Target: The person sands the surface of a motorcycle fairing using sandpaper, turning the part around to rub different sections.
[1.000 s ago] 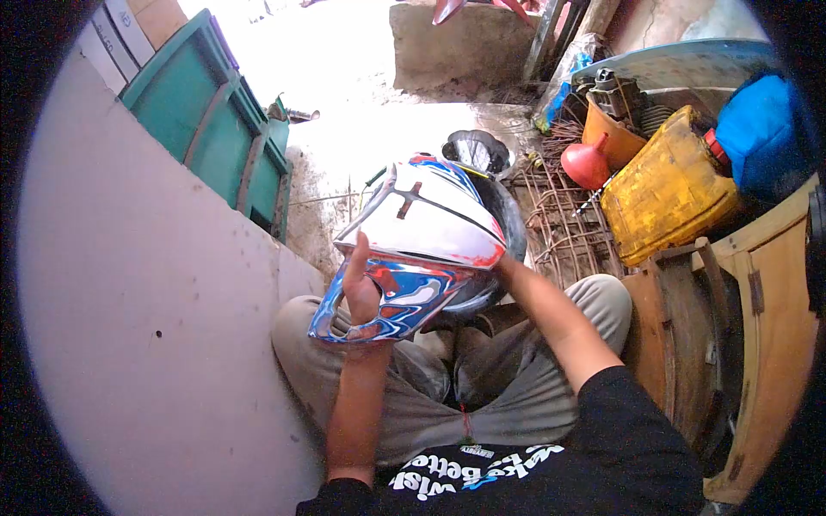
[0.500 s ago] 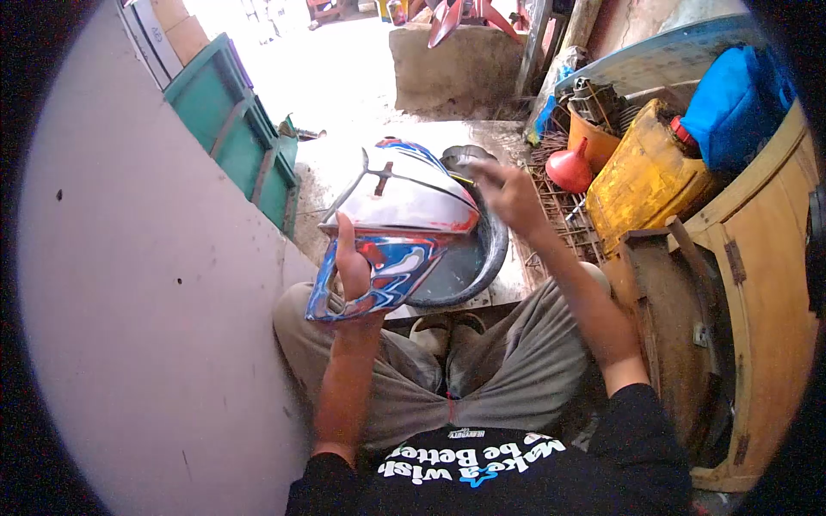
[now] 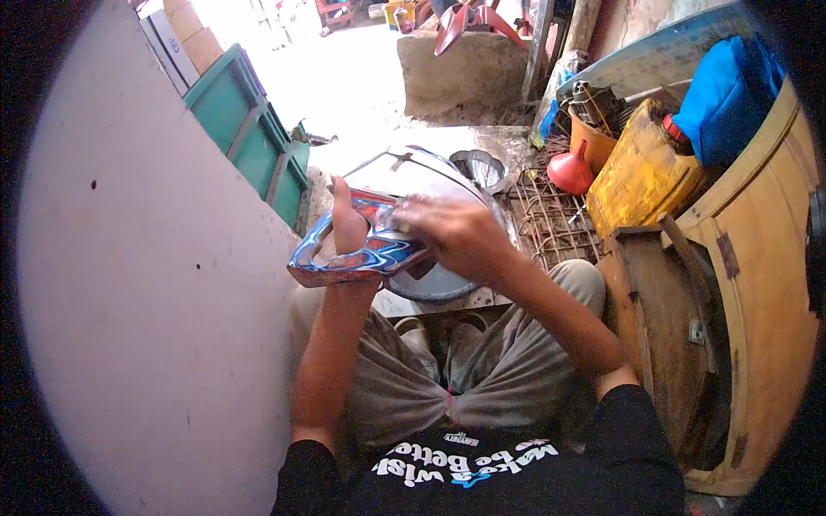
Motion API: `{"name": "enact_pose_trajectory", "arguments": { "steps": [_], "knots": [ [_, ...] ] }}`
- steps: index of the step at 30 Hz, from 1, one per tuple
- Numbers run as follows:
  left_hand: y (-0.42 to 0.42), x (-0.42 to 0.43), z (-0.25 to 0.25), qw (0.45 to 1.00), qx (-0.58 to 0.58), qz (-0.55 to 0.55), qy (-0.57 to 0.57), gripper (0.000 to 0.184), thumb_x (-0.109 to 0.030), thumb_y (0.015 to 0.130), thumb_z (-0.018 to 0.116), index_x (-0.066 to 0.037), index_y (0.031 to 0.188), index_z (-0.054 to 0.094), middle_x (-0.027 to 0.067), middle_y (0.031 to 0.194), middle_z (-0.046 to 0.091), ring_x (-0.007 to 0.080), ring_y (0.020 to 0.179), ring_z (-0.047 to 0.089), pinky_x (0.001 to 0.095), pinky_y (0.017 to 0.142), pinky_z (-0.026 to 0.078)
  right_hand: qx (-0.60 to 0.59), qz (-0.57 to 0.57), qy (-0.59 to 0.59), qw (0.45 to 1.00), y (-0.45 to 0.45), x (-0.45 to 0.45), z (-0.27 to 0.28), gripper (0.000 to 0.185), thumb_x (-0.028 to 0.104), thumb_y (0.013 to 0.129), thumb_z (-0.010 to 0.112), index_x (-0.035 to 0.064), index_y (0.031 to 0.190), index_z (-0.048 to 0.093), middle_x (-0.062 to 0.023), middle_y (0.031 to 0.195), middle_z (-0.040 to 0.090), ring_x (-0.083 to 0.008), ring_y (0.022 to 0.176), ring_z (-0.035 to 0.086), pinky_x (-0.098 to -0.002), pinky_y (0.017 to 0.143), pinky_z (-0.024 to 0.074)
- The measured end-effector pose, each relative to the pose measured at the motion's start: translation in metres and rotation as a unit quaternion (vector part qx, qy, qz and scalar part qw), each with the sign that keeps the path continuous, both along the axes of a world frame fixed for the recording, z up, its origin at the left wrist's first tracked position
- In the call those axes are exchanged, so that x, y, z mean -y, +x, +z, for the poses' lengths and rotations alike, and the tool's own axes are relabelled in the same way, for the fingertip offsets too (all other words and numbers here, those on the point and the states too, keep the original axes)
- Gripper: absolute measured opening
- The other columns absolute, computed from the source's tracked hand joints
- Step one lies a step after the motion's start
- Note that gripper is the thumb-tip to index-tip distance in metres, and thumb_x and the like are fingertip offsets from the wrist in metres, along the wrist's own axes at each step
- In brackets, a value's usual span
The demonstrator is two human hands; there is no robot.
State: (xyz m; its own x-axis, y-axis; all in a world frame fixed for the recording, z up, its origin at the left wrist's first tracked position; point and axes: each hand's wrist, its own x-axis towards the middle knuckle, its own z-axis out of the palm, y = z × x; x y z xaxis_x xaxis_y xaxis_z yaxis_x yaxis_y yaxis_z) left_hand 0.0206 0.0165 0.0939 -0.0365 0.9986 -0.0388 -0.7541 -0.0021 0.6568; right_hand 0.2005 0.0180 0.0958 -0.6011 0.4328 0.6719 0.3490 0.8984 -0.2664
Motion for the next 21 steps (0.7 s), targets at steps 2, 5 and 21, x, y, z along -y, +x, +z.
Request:
{"name": "enact_pose_trajectory", "arguments": {
  "steps": [2,5,21],
  "knots": [
    [0.002,-0.008,0.002,0.998,-0.059,0.025,-0.017,0.072,-0.060,0.109,0.029,0.001,0.140,0.051,0.0201,0.130,0.064,0.0331,0.115,0.065,0.0477,0.104,0.051,-0.024,0.073,-0.028,0.997,-0.002,0.011,0.005,0.036,0.005,0.088,0.068,0.0097,0.123,0.071,-0.0150,0.121,0.073,-0.0310,0.113,0.071,-0.0427,0.098,0.0565],
    [0.008,-0.019,0.005,0.999,0.041,-0.029,-0.018,0.071,-0.059,0.109,0.028,0.001,0.140,0.051,0.0203,0.131,0.064,0.0336,0.114,0.066,0.0476,0.103,0.052,0.067,-0.055,-0.017,0.996,0.009,-0.023,0.008,0.033,0.006,0.088,0.067,0.0109,0.121,0.072,-0.0136,0.119,0.074,-0.0304,0.110,0.072,-0.0426,0.096,0.0571],
    [0.004,-0.016,0.006,0.998,0.034,0.019,-0.047,0.069,-0.061,0.108,0.032,-0.003,0.139,0.054,0.0175,0.126,0.067,0.0319,0.110,0.068,0.0468,0.100,0.054,0.136,0.018,0.032,0.990,-0.008,-0.045,0.026,0.031,0.020,0.088,0.071,0.0121,0.118,0.071,-0.0106,0.108,0.074,-0.0296,0.098,0.073,-0.0412,0.087,0.0589]
  ]
}}
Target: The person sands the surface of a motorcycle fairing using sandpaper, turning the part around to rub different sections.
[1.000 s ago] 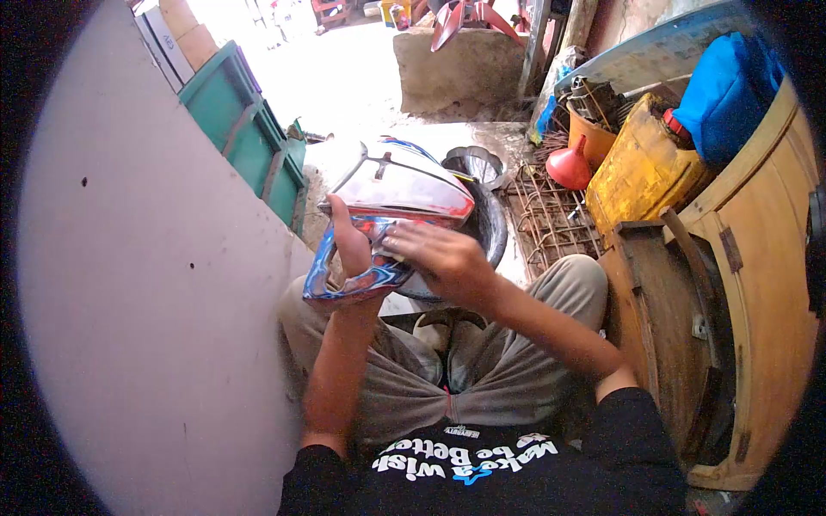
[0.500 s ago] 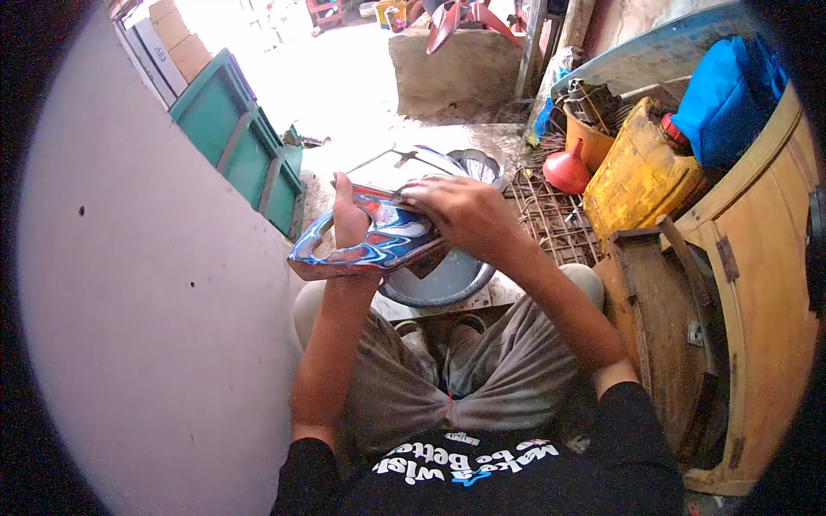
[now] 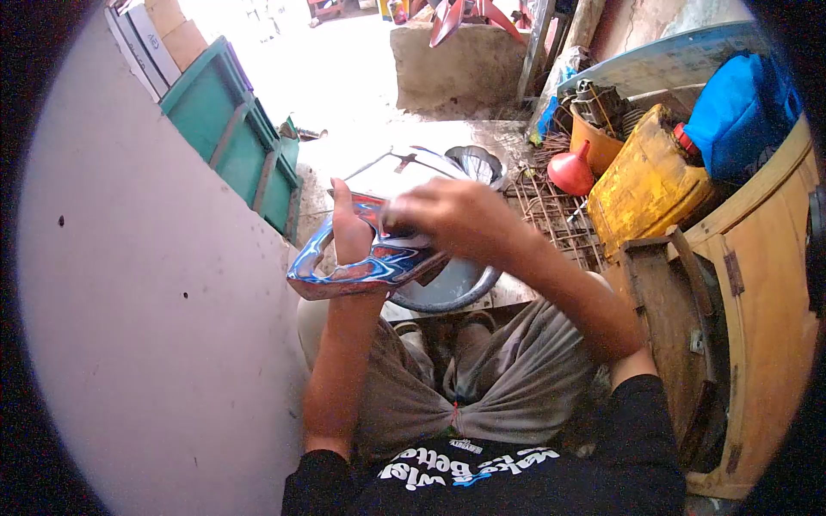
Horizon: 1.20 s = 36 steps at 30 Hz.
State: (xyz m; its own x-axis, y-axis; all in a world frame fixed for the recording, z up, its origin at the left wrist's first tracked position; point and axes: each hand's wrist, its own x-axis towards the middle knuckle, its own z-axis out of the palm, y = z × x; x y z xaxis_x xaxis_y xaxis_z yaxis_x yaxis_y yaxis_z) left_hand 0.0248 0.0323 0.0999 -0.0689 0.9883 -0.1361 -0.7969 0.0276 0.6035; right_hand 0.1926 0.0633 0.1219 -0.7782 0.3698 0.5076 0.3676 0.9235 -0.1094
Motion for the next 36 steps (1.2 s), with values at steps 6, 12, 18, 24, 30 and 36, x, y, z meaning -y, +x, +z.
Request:
{"name": "enact_pose_trajectory", "arguments": {
  "steps": [6,12,18,24,30,36],
  "knots": [
    [-0.013,-0.007,-0.016,0.993,0.068,-0.068,0.075,0.076,-0.063,0.108,0.028,0.000,0.144,0.050,0.0187,0.130,0.066,0.0331,0.115,0.066,0.0476,0.102,0.053,-0.064,0.051,0.020,0.996,-0.009,0.020,-0.006,0.035,0.009,0.083,0.070,0.0131,0.117,0.072,-0.0071,0.110,0.074,-0.0263,0.101,0.070,-0.0390,0.090,0.0580],
    [-0.006,-0.010,-0.013,0.998,0.030,-0.036,0.039,0.075,-0.063,0.108,0.028,-0.001,0.144,0.049,0.0189,0.132,0.064,0.0324,0.115,0.066,0.0478,0.100,0.054,-0.086,-0.012,-0.005,0.996,0.000,0.003,-0.021,0.036,0.006,0.079,0.072,0.0099,0.115,0.073,-0.0102,0.112,0.071,-0.0292,0.100,0.070,-0.0416,0.088,0.0577],
    [-0.003,-0.013,-0.018,1.000,-0.013,0.004,0.021,0.072,-0.062,0.108,0.030,-0.003,0.144,0.050,0.0187,0.133,0.064,0.0328,0.115,0.065,0.0484,0.102,0.052,-0.115,-0.080,-0.011,0.990,0.005,-0.006,-0.028,0.028,0.009,0.086,0.073,0.0118,0.113,0.074,-0.0091,0.109,0.074,-0.0285,0.099,0.071,-0.0416,0.090,0.0569],
    [-0.026,-0.017,-0.050,0.930,0.280,-0.182,0.150,0.074,-0.064,0.107,0.030,-0.002,0.143,0.050,0.0189,0.132,0.064,0.0333,0.114,0.066,0.0489,0.102,0.052,-0.125,0.059,-0.028,0.990,-0.008,0.029,-0.024,0.020,0.010,0.090,0.071,0.0113,0.110,0.074,-0.0092,0.109,0.074,-0.0278,0.099,0.071,-0.0409,0.089,0.0570],
    [-0.015,-0.006,-0.032,0.986,0.114,-0.087,0.082,0.072,-0.062,0.108,0.029,-0.002,0.142,0.050,0.0186,0.131,0.064,0.0328,0.114,0.066,0.0480,0.102,0.053,-0.134,-0.022,-0.013,0.991,0.005,0.006,-0.043,0.025,0.008,0.088,0.071,0.0113,0.113,0.074,-0.0086,0.108,0.074,-0.0282,0.099,0.071,-0.0417,0.088,0.0565],
    [-0.018,0.000,-0.040,0.999,-0.029,-0.016,0.022,0.074,-0.064,0.108,0.029,-0.002,0.145,0.048,0.0183,0.133,0.063,0.0323,0.118,0.064,0.0474,0.105,0.051,-0.120,-0.018,-0.038,0.992,-0.005,0.010,-0.048,0.027,0.005,0.086,0.070,0.0099,0.112,0.074,-0.0077,0.110,0.074,-0.0273,0.100,0.071,-0.0410,0.089,0.0564]
  ]
}}
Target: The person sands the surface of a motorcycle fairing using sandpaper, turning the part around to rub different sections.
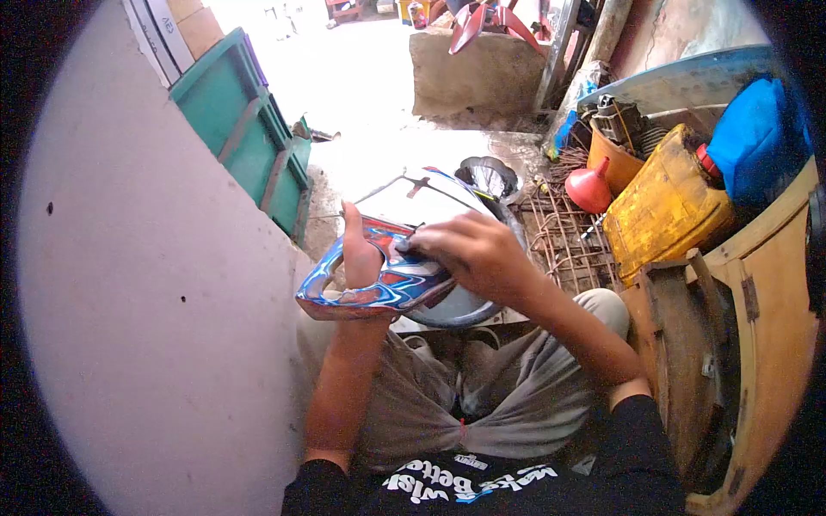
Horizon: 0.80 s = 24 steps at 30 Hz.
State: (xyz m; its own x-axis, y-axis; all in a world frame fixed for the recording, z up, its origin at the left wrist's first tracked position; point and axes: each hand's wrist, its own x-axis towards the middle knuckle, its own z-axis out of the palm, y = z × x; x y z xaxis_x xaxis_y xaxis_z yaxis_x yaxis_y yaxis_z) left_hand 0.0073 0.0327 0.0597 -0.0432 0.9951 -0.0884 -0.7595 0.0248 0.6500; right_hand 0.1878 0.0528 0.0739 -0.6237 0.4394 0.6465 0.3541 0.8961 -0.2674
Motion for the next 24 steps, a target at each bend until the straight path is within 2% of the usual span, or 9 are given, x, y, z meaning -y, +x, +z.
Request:
{"name": "enact_pose_trajectory", "arguments": {
  "steps": [1,4,6,10,11,15,18,20,24],
  "knots": [
    [0.003,0.000,0.000,1.000,0.000,0.003,-0.001,0.075,-0.064,0.107,0.029,-0.002,0.145,0.048,0.0185,0.133,0.063,0.0323,0.119,0.064,0.0474,0.105,0.051,-0.029,-0.036,0.002,0.999,-0.002,-0.004,-0.006,0.025,0.008,0.088,0.070,0.0109,0.112,0.073,-0.0083,0.106,0.074,-0.0272,0.096,0.071,-0.0404,0.086,0.0569],
    [0.004,0.000,0.003,1.000,0.010,-0.002,-0.024,0.076,-0.065,0.107,0.029,-0.002,0.145,0.048,0.0184,0.133,0.063,0.0322,0.119,0.063,0.0468,0.104,0.051,0.027,0.007,0.029,0.999,0.000,0.004,-0.014,0.023,0.014,0.089,0.071,0.0106,0.111,0.073,-0.0087,0.105,0.073,-0.0261,0.095,0.071,-0.0406,0.084,0.0570],
    [0.000,-0.001,-0.009,0.999,-0.002,-0.001,-0.036,0.075,-0.064,0.108,0.029,-0.001,0.145,0.049,0.0183,0.134,0.063,0.0327,0.119,0.064,0.0470,0.104,0.051,-0.034,0.076,0.063,0.995,-0.013,0.026,-0.018,0.024,0.015,0.086,0.072,0.0099,0.109,0.072,-0.0074,0.107,0.073,-0.0243,0.095,0.071,-0.0419,0.083,0.0571],
    [-0.002,0.001,-0.027,0.999,-0.030,-0.013,-0.020,0.076,-0.064,0.108,0.028,-0.001,0.145,0.050,0.0193,0.134,0.063,0.0334,0.117,0.065,0.0474,0.102,0.053,0.085,-0.054,0.082,0.992,0.000,0.009,-0.019,0.022,0.015,0.090,0.068,0.0094,0.111,0.071,-0.0086,0.109,0.073,-0.0261,0.096,0.071,-0.0404,0.084,0.0579],
    [0.000,0.005,-0.025,0.999,-0.015,-0.024,-0.028,0.076,-0.064,0.108,0.027,-0.001,0.144,0.050,0.0194,0.134,0.064,0.0332,0.116,0.065,0.0474,0.101,0.053,0.045,-0.071,0.043,0.996,0.002,0.001,-0.022,0.024,0.016,0.090,0.067,0.0091,0.113,0.071,-0.0094,0.110,0.073,-0.0268,0.098,0.071,-0.0402,0.085,0.0582],
    [-0.003,0.004,-0.031,0.998,0.009,-0.049,-0.034,0.075,-0.063,0.108,0.026,-0.002,0.145,0.050,0.0187,0.133,0.064,0.0318,0.116,0.066,0.0467,0.100,0.054,0.039,0.072,0.036,0.996,-0.009,0.028,-0.022,0.033,0.014,0.088,0.067,0.0097,0.121,0.070,-0.0095,0.111,0.072,-0.0264,0.100,0.071,-0.0415,0.086,0.0583],
    [0.000,0.007,-0.034,0.997,0.045,-0.056,-0.026,0.075,-0.063,0.108,0.026,-0.002,0.145,0.050,0.0176,0.132,0.065,0.0307,0.115,0.067,0.0459,0.099,0.054,0.084,0.025,0.045,0.995,-0.003,0.022,-0.023,0.030,0.014,0.087,0.066,0.0118,0.117,0.070,-0.0070,0.109,0.073,-0.0261,0.097,0.071,-0.0424,0.086,0.0581],
    [-0.015,-0.001,-0.067,0.939,0.254,-0.199,0.123,0.074,-0.063,0.108,0.026,-0.002,0.144,0.051,0.0164,0.131,0.066,0.0301,0.113,0.067,0.0453,0.099,0.054,0.076,-0.072,0.030,0.994,0.005,-0.001,-0.026,0.029,0.013,0.085,0.068,0.0128,0.114,0.071,-0.0071,0.109,0.073,-0.0270,0.097,0.071,-0.0427,0.086,0.0579],
    [-0.011,0.001,-0.056,0.974,0.173,-0.128,0.069,0.072,-0.060,0.109,0.028,0.000,0.142,0.052,0.0177,0.131,0.066,0.0311,0.114,0.067,0.0453,0.100,0.054,0.015,0.073,0.051,0.996,-0.012,0.037,-0.029,0.027,0.014,0.083,0.072,0.0115,0.109,0.072,-0.0066,0.110,0.072,-0.0278,0.095,0.070,-0.0413,0.085,0.0580]
  ]
}}
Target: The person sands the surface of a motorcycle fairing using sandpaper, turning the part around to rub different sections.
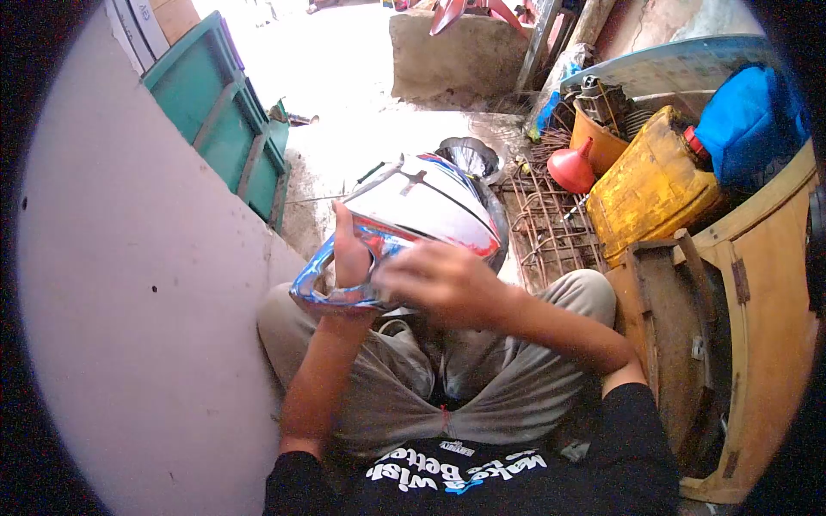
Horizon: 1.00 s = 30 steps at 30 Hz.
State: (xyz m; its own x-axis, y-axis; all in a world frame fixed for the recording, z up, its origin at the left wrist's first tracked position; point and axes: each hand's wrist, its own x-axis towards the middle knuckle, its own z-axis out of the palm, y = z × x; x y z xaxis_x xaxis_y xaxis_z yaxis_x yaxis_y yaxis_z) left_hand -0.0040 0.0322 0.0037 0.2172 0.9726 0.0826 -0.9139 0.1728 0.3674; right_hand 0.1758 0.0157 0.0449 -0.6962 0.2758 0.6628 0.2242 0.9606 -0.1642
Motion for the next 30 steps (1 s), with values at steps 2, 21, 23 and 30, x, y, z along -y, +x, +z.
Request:
{"name": "enact_pose_trajectory", "arguments": {
  "steps": [2,21,23,30],
  "knots": [
    [0.009,0.005,0.019,0.985,-0.124,0.092,-0.072,0.072,-0.059,0.110,0.028,0.000,0.142,0.052,0.0180,0.131,0.065,0.0313,0.114,0.067,0.0455,0.100,0.054,0.020,-0.028,-0.006,0.999,0.007,-0.003,0.013,0.026,0.014,0.083,0.072,0.0112,0.109,0.072,-0.0055,0.107,0.071,-0.0257,0.095,0.071,-0.0403,0.084,0.0586],
    [0.012,0.016,0.019,0.978,-0.119,0.144,-0.088,0.069,-0.059,0.109,0.036,0.001,0.135,0.057,0.0143,0.118,0.070,0.0276,0.102,0.069,0.0422,0.091,0.056,0.025,-0.121,-0.004,0.992,0.018,-0.030,0.007,0.024,0.019,0.085,0.075,0.0150,0.108,0.074,-0.0070,0.109,0.072,-0.0267,0.094,0.068,-0.0433,0.083,0.0554],
    [0.011,0.015,0.015,0.973,-0.139,0.154,-0.101,0.069,-0.059,0.109,0.035,0.001,0.136,0.057,0.0148,0.120,0.070,0.0285,0.103,0.069,0.0428,0.092,0.056,0.026,-0.178,-0.042,0.983,0.027,-0.036,-0.001,0.027,0.016,0.086,0.074,0.0152,0.113,0.075,-0.0066,0.105,0.072,-0.0255,0.094,0.069,-0.0408,0.083,0.0566],
    [0.014,0.019,0.023,0.967,-0.157,0.158,-0.126,0.070,-0.061,0.108,0.035,-0.001,0.134,0.059,0.0153,0.117,0.070,0.0274,0.100,0.069,0.0420,0.086,0.057,0.084,-0.166,0.036,0.982,0.020,-0.028,-0.002,0.025,0.014,0.088,0.067,0.0145,0.112,0.074,-0.0061,0.105,0.072,-0.0227,0.097,0.069,-0.0364,0.081,0.0575]
  ]
}}
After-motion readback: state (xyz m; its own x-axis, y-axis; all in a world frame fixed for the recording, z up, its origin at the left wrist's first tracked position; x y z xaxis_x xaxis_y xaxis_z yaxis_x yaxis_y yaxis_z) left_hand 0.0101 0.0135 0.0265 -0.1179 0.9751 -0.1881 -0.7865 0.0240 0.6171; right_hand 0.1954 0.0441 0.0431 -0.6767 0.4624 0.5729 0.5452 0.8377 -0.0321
